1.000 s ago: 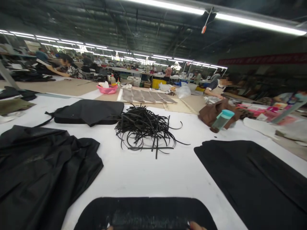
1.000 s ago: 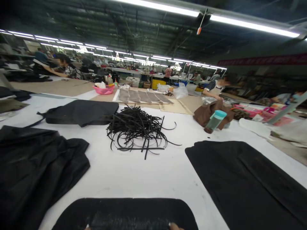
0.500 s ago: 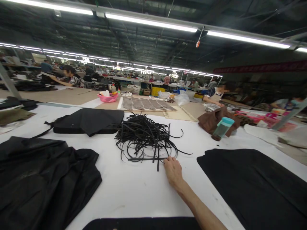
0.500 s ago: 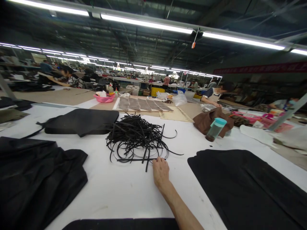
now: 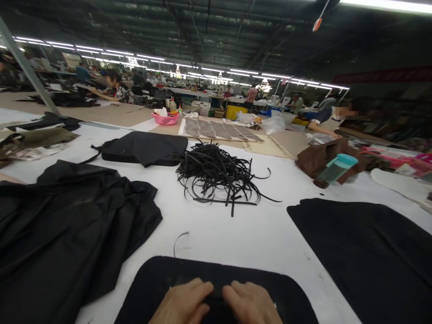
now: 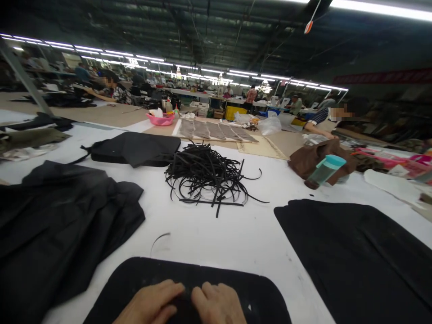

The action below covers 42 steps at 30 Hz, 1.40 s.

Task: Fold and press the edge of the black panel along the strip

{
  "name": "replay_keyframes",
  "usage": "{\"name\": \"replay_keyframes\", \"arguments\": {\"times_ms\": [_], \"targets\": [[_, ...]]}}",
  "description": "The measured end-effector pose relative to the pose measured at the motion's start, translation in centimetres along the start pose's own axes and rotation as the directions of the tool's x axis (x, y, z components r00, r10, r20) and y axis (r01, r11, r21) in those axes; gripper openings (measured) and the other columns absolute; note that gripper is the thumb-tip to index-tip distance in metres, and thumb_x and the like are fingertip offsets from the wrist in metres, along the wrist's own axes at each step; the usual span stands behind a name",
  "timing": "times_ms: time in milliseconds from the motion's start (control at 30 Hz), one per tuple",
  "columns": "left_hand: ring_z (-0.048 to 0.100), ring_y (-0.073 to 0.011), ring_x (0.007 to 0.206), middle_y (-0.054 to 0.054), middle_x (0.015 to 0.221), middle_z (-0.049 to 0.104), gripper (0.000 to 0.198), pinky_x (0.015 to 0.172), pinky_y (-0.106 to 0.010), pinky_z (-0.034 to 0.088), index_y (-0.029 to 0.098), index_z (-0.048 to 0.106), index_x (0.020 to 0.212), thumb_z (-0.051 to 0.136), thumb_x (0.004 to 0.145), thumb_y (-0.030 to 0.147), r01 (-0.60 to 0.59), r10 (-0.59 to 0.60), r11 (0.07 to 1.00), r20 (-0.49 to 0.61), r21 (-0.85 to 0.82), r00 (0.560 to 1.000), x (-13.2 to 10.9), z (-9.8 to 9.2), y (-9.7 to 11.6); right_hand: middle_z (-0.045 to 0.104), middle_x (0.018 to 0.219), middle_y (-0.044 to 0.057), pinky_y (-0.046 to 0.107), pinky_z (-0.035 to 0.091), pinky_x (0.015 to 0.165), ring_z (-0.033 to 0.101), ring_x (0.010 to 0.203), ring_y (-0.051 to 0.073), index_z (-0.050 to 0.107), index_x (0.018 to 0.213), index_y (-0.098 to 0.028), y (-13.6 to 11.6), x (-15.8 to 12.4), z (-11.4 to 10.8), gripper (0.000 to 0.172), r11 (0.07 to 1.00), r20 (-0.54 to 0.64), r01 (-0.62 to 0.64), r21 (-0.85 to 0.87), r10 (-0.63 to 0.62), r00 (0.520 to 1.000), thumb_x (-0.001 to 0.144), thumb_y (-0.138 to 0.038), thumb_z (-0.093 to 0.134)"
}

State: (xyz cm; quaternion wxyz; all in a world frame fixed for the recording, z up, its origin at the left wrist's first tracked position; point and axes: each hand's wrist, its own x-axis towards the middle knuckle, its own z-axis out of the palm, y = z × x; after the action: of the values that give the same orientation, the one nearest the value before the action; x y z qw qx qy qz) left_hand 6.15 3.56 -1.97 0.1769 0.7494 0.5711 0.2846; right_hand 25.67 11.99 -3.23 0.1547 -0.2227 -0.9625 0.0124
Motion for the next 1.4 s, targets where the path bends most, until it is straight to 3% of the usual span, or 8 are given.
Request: {"name": "replay_keyframes", "arguments": {"times_ms": [67,167,333,533,800,967,1233,1400], "targets": [[0.061,-0.0125,0.069,0.000,0.077,0.063,0.020,0.062,-0.018,0.047,0.022,0.059,0.086,0.041,0.082,0.015,0.085,-0.084,0.996,0.038,-0.041,0.996,-0.2,-1.1,0.2,0.055,0.061,-0.004,0.025,0.030,0.050,0.050,0.049,0.013,0.047,0.076,-0.024,0.3,-1.0,-1.2,0.017,0.995,0.022,-0.079,0.059,0.077,0.997,0.088,-0.017,0.037],[0.058,-0.0126,0.069,-0.001,0.073,0.060,0.025,0.063,-0.020,0.043,0.021,0.059,0.078,0.036,0.088,0.023,0.281,-0.281,0.956,0.012,-0.084,0.960,-0.9,-2.9,0.6,0.056,0.063,-0.004,0.023,0.033,0.052,0.053,0.054,0.012,0.050,0.076,-0.024,1.4,-2.2,-3.6,0.024,0.927,0.147,-0.299,0.226,0.271,0.951,0.092,-0.023,0.032],[0.055,-0.0146,0.068,-0.001,0.073,0.061,0.026,0.064,-0.023,0.042,0.021,0.061,0.078,0.039,0.087,0.032,0.483,-0.488,0.861,0.005,-0.161,0.873,-1.6,-5.2,1.1,0.056,0.061,-0.004,0.024,0.036,0.056,0.053,0.058,0.014,0.055,0.076,-0.024,3.4,-4.0,-5.2,0.026,0.665,0.313,-0.668,0.335,0.591,0.744,0.089,-0.039,0.038],[0.045,-0.0108,0.046,0.004,0.053,0.047,0.022,0.047,-0.022,0.035,0.019,0.060,0.075,0.045,0.081,0.033,0.643,-0.654,0.715,0.064,-0.276,0.754,-1.3,-5.5,1.0,0.046,0.050,-0.005,0.024,0.030,0.049,0.042,0.049,0.012,0.047,0.061,-0.021,5.0,-5.6,-3.7,0.035,0.413,0.438,-0.834,0.365,0.715,0.545,0.081,-0.050,0.045],[0.039,-0.0071,0.034,0.006,0.047,0.048,0.018,0.035,-0.020,0.024,0.017,0.049,0.064,0.052,0.072,0.033,0.699,-0.747,0.535,0.122,-0.475,0.654,-0.8,-4.1,-1.3,0.046,0.051,-0.003,0.025,0.031,0.048,0.041,0.049,0.013,0.048,0.059,-0.022,6.3,-6.9,-3.0,0.038,0.391,0.486,-0.838,0.380,0.687,0.540,0.078,-0.054,0.044],[0.039,-0.0074,0.033,0.006,0.047,0.047,0.015,0.035,-0.019,0.024,0.018,0.047,0.064,0.048,0.072,0.031,0.710,-0.749,0.533,0.133,-0.460,0.649,-0.9,-3.9,-2.2,0.056,0.058,0.000,0.026,0.038,0.053,0.049,0.052,0.015,0.055,0.065,-0.022,6.7,-6.8,-3.0,0.036,0.376,0.522,-0.813,0.445,0.629,0.576,0.076,-0.055,0.043],[0.043,-0.0090,0.037,0.004,0.050,0.052,0.012,0.041,-0.022,0.028,0.018,0.050,0.063,0.044,0.072,0.024,0.750,-0.768,0.580,0.094,-0.319,0.634,-0.7,-4.3,-2.1,0.056,0.051,0.000,0.026,0.039,0.049,0.050,0.047,0.015,0.056,0.059,-0.023,7.7,-7.5,-1.9,0.041,0.277,0.607,-0.899,0.339,0.666,0.434,0.071,-0.061,0.047],[0.043,-0.0102,0.042,0.004,0.049,0.050,0.011,0.045,-0.023,0.027,0.018,0.052,0.060,0.046,0.070,0.021,0.773,-0.782,0.590,0.071,-0.234,0.619,-0.6,-4.3,-2.4,0.054,0.051,-0.001,0.026,0.037,0.047,0.047,0.044,0.014,0.054,0.060,-0.023,7.5,-7.4,-1.7,0.040,0.266,0.588,-0.897,0.354,0.683,0.434,0.072,-0.060,0.048]]}}
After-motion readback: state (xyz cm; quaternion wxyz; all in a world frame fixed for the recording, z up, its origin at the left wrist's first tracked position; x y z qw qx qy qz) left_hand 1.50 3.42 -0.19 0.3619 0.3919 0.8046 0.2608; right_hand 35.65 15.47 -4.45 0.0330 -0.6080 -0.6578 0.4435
